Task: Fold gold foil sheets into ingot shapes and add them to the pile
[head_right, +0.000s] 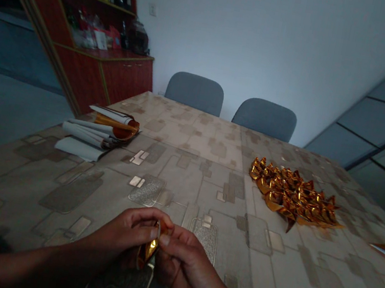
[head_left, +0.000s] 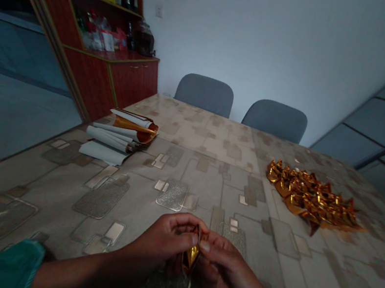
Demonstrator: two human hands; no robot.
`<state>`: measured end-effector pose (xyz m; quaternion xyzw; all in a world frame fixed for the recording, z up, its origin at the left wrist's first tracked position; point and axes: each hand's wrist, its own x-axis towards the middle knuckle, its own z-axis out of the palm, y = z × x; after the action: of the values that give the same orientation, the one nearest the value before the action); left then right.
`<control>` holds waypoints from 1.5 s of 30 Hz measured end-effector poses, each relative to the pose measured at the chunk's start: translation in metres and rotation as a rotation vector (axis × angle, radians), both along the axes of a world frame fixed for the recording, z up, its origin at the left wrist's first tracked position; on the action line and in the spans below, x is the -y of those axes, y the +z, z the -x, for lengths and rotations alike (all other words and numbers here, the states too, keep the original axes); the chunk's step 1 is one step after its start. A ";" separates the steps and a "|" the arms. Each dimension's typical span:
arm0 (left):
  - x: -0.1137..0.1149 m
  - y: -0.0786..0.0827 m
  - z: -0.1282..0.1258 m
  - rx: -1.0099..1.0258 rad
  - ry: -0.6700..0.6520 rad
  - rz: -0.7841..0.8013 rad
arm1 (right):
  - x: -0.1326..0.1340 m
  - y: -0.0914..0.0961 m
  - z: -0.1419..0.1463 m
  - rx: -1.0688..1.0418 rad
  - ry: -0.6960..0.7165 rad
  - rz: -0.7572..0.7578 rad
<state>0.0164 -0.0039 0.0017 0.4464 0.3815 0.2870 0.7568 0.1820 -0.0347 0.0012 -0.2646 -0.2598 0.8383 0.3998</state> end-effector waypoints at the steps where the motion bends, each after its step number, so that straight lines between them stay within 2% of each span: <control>1: 0.000 0.003 0.001 0.021 -0.015 0.020 | 0.000 0.001 0.000 -0.002 0.000 0.001; 4: 0.001 0.012 0.005 0.098 -0.051 0.079 | -0.001 0.006 -0.001 -0.010 -0.005 -0.002; 6: 0.000 0.014 0.006 0.117 -0.091 0.064 | -0.001 0.008 -0.002 -0.010 0.000 -0.011; 15: -0.003 0.003 0.002 0.077 -0.084 0.047 | 0.000 0.006 0.002 -0.014 -0.003 -0.002; 22: -0.002 0.022 0.011 0.170 -0.113 0.159 | -0.001 0.008 -0.002 -0.018 -0.008 -0.003; 25: -0.003 0.025 0.012 0.177 -0.110 0.190 | 0.000 0.008 -0.003 -0.024 -0.027 0.000; 33: -0.005 0.018 0.011 0.228 -0.121 0.215 | -0.001 0.011 -0.002 -0.003 -0.034 0.023; 39: -0.010 0.016 0.016 0.329 -0.137 0.349 | -0.003 0.013 -0.004 -0.066 -0.032 0.043; 45: -0.008 0.012 0.015 0.289 -0.118 0.319 | -0.001 0.012 -0.005 -0.030 -0.006 0.005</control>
<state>0.0016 0.0045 0.0133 0.2967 0.2828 0.2394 0.8802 0.1870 -0.0332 0.0131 -0.2540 -0.2508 0.8416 0.4054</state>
